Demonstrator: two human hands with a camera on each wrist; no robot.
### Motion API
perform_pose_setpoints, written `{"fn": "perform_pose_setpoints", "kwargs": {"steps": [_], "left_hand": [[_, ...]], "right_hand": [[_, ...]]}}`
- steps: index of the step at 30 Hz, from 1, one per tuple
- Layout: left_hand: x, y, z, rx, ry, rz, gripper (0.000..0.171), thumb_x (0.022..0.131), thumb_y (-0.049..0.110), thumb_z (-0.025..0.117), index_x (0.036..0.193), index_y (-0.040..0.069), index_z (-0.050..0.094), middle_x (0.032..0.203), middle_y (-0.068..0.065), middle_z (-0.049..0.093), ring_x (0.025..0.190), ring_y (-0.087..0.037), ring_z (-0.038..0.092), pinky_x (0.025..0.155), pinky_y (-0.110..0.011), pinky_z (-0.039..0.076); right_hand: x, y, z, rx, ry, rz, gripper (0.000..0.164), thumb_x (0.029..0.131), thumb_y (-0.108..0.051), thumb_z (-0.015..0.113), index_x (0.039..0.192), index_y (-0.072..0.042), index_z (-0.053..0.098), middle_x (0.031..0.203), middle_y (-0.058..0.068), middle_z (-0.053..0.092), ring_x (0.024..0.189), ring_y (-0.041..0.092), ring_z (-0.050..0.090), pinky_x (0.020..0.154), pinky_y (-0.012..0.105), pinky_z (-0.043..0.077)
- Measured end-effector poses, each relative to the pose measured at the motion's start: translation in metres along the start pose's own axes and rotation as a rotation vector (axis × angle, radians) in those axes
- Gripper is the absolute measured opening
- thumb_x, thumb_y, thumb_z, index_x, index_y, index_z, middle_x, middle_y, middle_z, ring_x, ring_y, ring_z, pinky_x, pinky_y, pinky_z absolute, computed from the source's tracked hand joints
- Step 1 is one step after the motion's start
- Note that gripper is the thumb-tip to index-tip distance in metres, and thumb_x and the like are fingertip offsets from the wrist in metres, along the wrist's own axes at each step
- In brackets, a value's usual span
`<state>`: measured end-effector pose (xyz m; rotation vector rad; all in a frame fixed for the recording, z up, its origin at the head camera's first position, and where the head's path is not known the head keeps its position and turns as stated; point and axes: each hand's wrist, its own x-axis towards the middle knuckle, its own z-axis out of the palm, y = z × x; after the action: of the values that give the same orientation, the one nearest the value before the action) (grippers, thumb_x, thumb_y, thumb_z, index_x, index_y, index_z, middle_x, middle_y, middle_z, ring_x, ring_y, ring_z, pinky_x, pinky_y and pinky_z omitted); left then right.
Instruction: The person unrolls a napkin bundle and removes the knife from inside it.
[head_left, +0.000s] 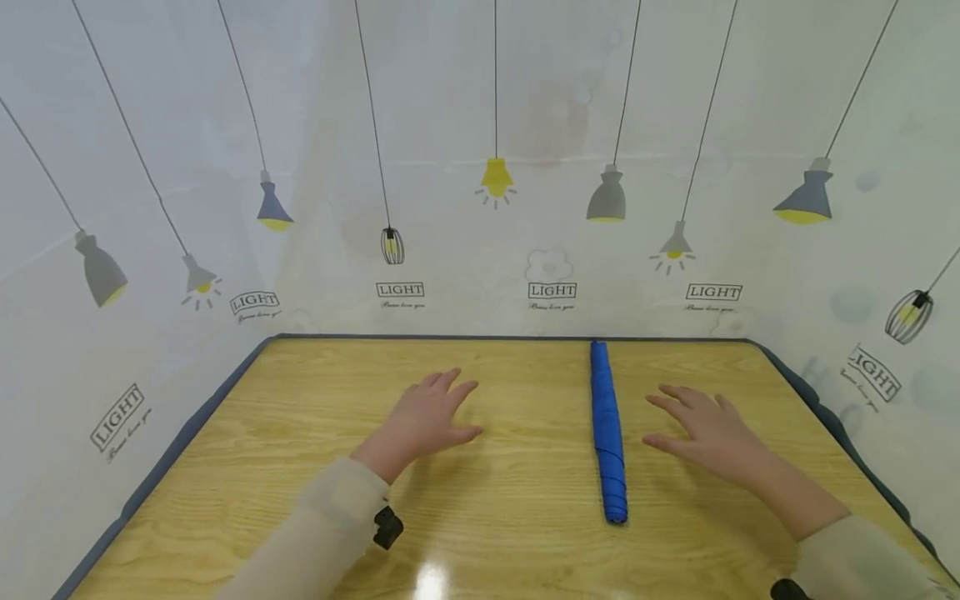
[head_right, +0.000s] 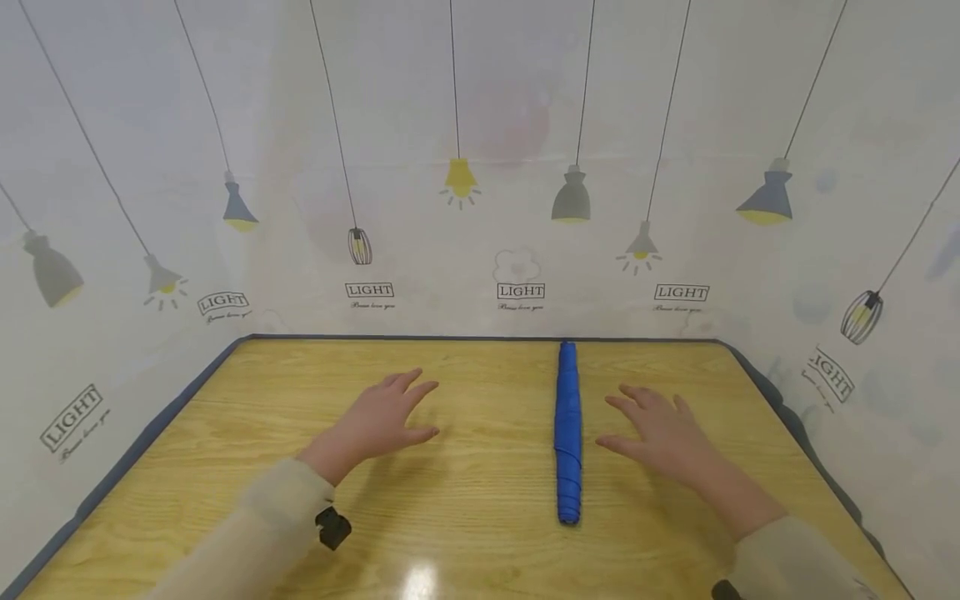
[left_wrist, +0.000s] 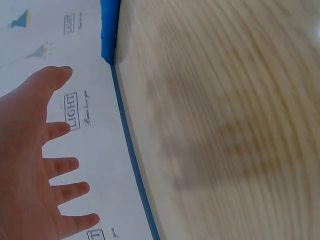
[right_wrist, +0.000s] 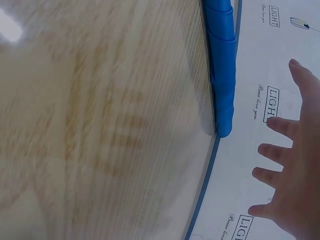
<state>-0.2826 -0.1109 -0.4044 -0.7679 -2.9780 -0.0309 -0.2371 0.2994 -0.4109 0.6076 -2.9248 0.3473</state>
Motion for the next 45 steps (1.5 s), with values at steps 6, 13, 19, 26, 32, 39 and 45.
{"fn": "perform_pose_setpoints", "kwargs": {"steps": [6, 13, 19, 26, 32, 39, 45], "left_hand": [[0.011, 0.018, 0.005, -0.027, -0.023, 0.025, 0.072, 0.090, 0.060, 0.057, 0.147, 0.018, 0.043, 0.149, -0.013, 0.039, 0.131, -0.035, 0.042, 0.098, -0.051, 0.042], [0.022, 0.033, 0.010, -0.067, -0.015, 0.047, 0.069, 0.091, 0.057, 0.058, 0.146, 0.017, 0.045, 0.141, -0.012, 0.048, 0.124, -0.033, 0.049, 0.094, -0.049, 0.046], [0.030, 0.046, 0.020, -0.187, -0.034, 0.040, 0.062, 0.094, 0.050, 0.059, 0.144, 0.016, 0.047, 0.139, -0.010, 0.050, 0.122, -0.029, 0.052, 0.096, -0.045, 0.046], [0.043, 0.062, 0.030, -0.353, -0.057, 0.028, 0.053, 0.095, 0.043, 0.061, 0.140, 0.016, 0.052, 0.137, -0.008, 0.053, 0.123, -0.024, 0.052, 0.100, -0.040, 0.043], [0.060, 0.076, 0.040, -0.535, -0.106, 0.006, 0.046, 0.094, 0.034, 0.065, 0.135, 0.015, 0.057, 0.126, -0.004, 0.061, 0.114, -0.020, 0.057, 0.093, -0.036, 0.047], [0.077, 0.098, 0.045, -0.641, -0.165, 0.012, 0.038, 0.092, 0.025, 0.069, 0.127, 0.014, 0.062, 0.110, -0.003, 0.066, 0.098, -0.017, 0.063, 0.083, -0.032, 0.050], [0.091, 0.114, 0.051, -0.673, -0.184, -0.006, 0.033, 0.091, 0.022, 0.071, 0.122, 0.015, 0.066, 0.101, 0.002, 0.068, 0.089, -0.010, 0.063, 0.077, -0.027, 0.051]], "right_hand": [[0.007, -0.012, 0.003, 0.016, -0.011, -0.003, 0.070, 0.091, -0.055, 0.060, 0.142, -0.008, 0.050, 0.146, 0.022, 0.041, 0.133, 0.043, 0.036, 0.098, 0.074, 0.018], [0.022, -0.025, 0.010, 0.009, -0.020, -0.041, 0.069, 0.092, -0.054, 0.060, 0.140, -0.005, 0.052, 0.142, 0.022, 0.046, 0.128, 0.044, 0.042, 0.095, 0.069, 0.032], [0.031, -0.030, 0.021, 0.067, -0.072, -0.050, 0.072, 0.091, -0.057, 0.059, 0.137, -0.003, 0.054, 0.137, 0.023, 0.050, 0.124, 0.044, 0.046, 0.095, 0.062, 0.038], [0.037, -0.039, 0.027, 0.120, -0.118, -0.006, 0.070, 0.088, -0.053, 0.065, 0.135, -0.002, 0.055, 0.131, 0.023, 0.053, 0.118, 0.043, 0.051, 0.093, 0.059, 0.042], [0.040, -0.040, 0.034, 0.098, -0.134, 0.073, 0.067, 0.086, -0.052, 0.068, 0.131, -0.003, 0.059, 0.126, 0.020, 0.057, 0.115, 0.040, 0.054, 0.092, 0.056, 0.044], [0.039, -0.037, 0.040, 0.072, -0.102, 0.120, 0.063, 0.082, -0.050, 0.074, 0.124, -0.005, 0.065, 0.116, 0.014, 0.061, 0.103, 0.033, 0.060, 0.084, 0.051, 0.050], [0.039, -0.039, 0.040, 0.123, -0.118, 0.165, 0.060, 0.080, -0.045, 0.078, 0.122, -0.003, 0.065, 0.110, 0.010, 0.063, 0.098, 0.029, 0.062, 0.081, 0.047, 0.051]]}}
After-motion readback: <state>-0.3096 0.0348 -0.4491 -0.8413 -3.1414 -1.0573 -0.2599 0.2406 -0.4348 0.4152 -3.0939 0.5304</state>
